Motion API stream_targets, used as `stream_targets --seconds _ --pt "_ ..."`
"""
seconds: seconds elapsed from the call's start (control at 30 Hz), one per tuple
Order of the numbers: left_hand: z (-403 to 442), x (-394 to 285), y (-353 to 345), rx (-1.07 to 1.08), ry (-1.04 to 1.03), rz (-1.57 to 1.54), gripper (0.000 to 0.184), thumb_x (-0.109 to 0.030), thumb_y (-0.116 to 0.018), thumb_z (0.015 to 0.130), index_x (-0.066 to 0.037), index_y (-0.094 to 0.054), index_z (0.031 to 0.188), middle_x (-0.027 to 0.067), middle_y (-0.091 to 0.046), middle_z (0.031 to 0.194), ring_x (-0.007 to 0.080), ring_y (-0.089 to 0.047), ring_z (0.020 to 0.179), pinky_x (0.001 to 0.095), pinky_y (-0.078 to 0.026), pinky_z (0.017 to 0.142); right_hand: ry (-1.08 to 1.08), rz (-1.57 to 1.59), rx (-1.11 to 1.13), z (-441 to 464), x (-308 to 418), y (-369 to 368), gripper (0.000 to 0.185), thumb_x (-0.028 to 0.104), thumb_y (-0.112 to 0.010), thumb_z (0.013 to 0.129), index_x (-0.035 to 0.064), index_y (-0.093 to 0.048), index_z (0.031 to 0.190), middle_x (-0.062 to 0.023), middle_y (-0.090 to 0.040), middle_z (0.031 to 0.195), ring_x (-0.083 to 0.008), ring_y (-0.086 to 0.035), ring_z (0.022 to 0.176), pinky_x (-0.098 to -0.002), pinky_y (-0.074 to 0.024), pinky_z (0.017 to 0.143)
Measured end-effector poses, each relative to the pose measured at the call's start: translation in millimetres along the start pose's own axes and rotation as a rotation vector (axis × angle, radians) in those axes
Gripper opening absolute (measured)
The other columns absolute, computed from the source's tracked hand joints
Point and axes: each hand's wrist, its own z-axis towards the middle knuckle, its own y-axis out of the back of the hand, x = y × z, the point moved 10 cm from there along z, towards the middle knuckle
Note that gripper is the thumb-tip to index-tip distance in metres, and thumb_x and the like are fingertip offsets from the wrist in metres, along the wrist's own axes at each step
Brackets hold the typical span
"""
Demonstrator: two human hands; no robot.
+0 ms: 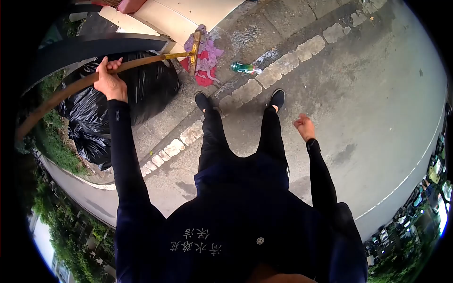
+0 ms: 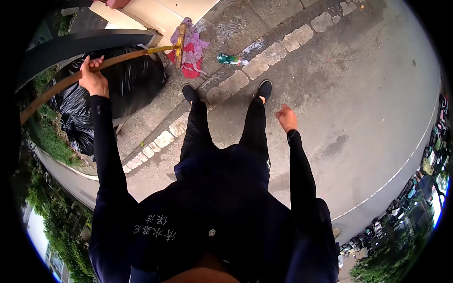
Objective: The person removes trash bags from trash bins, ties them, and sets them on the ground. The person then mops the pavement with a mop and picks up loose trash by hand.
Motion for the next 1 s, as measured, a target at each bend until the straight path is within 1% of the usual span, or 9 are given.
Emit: stream_targets --seconds 0.03,0.37,0.53,0.6,0.7,0.73,0.87,0.97,1.0 --pt "-10 5 1 0.014 -0.001 0.015 0.027 -0.006 -0.061 0.085 -0.006 -0.045 0.064 0.004 -0.045 0.057 0.0187 -0.051 0.056 0.0435 -0.055 0.075 -0.007 -0.071 0.039 38 15 1 0.046 0.028 -0.074 0.076 0.0077 -0.062 0.116 -0.0136 -0.072 0.093 -0.0345 -0.068 0.091 -0.0421 -0.0528 0.079" --pt "-71 41 20 0.078 -0.171 0.249 0.04 -0.014 -0.051 0.086 -0.018 -0.028 0.054 0.0007 -0.031 0.055 0.0169 -0.039 0.058 0.0388 -0.043 0.081 0.289 -0.45 -0.023 345 24 -238 0.037 0.011 -0.067 0.075 0.0123 -0.059 0.112 -0.0097 -0.063 0.109 -0.0305 -0.06 0.106 -0.0473 -0.0481 0.084" --pt "-66 26 44 0.267 -0.119 0.255 0.032 -0.007 -0.044 0.074 -0.017 -0.024 0.052 0.0061 -0.031 0.054 0.0215 -0.041 0.064 0.0362 -0.04 0.084 0.409 -0.521 -0.18 420 25 -334 0.04 0.009 -0.066 0.076 0.0129 -0.053 0.113 -0.0049 -0.063 0.103 -0.0257 -0.058 0.106 -0.0451 -0.0438 0.085" --pt "-68 8 73 -0.077 -0.281 0.41 0.03 -0.007 -0.042 0.073 -0.016 -0.023 0.051 0.0094 -0.035 0.054 0.0236 -0.043 0.065 0.0363 -0.041 0.085 0.392 -0.541 -0.143 433 30 -345 0.042 0.008 -0.067 0.075 0.012 -0.051 0.113 -0.0047 -0.065 0.099 -0.0256 -0.059 0.102 -0.0444 -0.0432 0.081" --pt "-66 23 61 0.002 -0.238 0.395 0.031 -0.007 -0.043 0.074 -0.017 -0.024 0.052 0.0075 -0.034 0.054 0.0219 -0.043 0.064 0.0355 -0.042 0.084 0.364 -0.514 -0.177 415 24 -342 0.047 0.011 -0.072 0.072 0.01 -0.05 0.113 -0.009 -0.066 0.1 -0.0281 -0.061 0.1 -0.0456 -0.044 0.084" --pt "-61 35 47 0.167 -0.118 0.273 0.034 -0.008 -0.044 0.077 -0.018 -0.024 0.053 0.0039 -0.031 0.054 0.0189 -0.038 0.06 0.0347 -0.042 0.084 0.283 -0.406 -0.022 388 32 -326 0.053 0.015 -0.074 0.069 0.0082 -0.05 0.116 -0.0133 -0.066 0.102 -0.0309 -0.063 0.1 -0.0469 -0.0446 0.089" --pt "-67 59 -35 0.053 -0.205 0.206 0.04 -0.015 -0.047 0.091 -0.019 -0.024 0.059 -0.0023 -0.024 0.057 0.0129 -0.028 0.058 0.0318 -0.031 0.071 -0.214 0.363 0.095 259 30 -266 0.076 0.04 -0.078 0.064 0.0051 -0.049 0.126 -0.0226 -0.066 0.106 -0.0374 -0.063 0.102 -0.045 -0.0521 0.083" --pt "-66 48 -68 0.064 -0.281 0.233 0.036 -0.014 -0.047 0.092 -0.016 -0.026 0.062 -0.0025 -0.024 0.058 0.0112 -0.029 0.056 0.0312 -0.036 0.066 -0.939 1.132 0.221 167 21 -215 0.053 0.032 -0.07 0.079 0.0052 -0.057 0.122 -0.0198 -0.064 0.102 -0.0397 -0.067 0.086 -0.0511 -0.0566 0.063" --pt "-65 48 -68 0.04 -0.276 0.215 0.035 -0.015 -0.048 0.092 -0.015 -0.028 0.063 -0.0025 -0.025 0.057 0.0108 -0.03 0.055 0.0307 -0.038 0.065 -0.885 1.217 0.231 164 21 -179 0.049 0.032 -0.07 0.079 0.007 -0.059 0.12 -0.0194 -0.065 0.101 -0.0381 -0.067 0.082 -0.049 -0.0561 0.061"
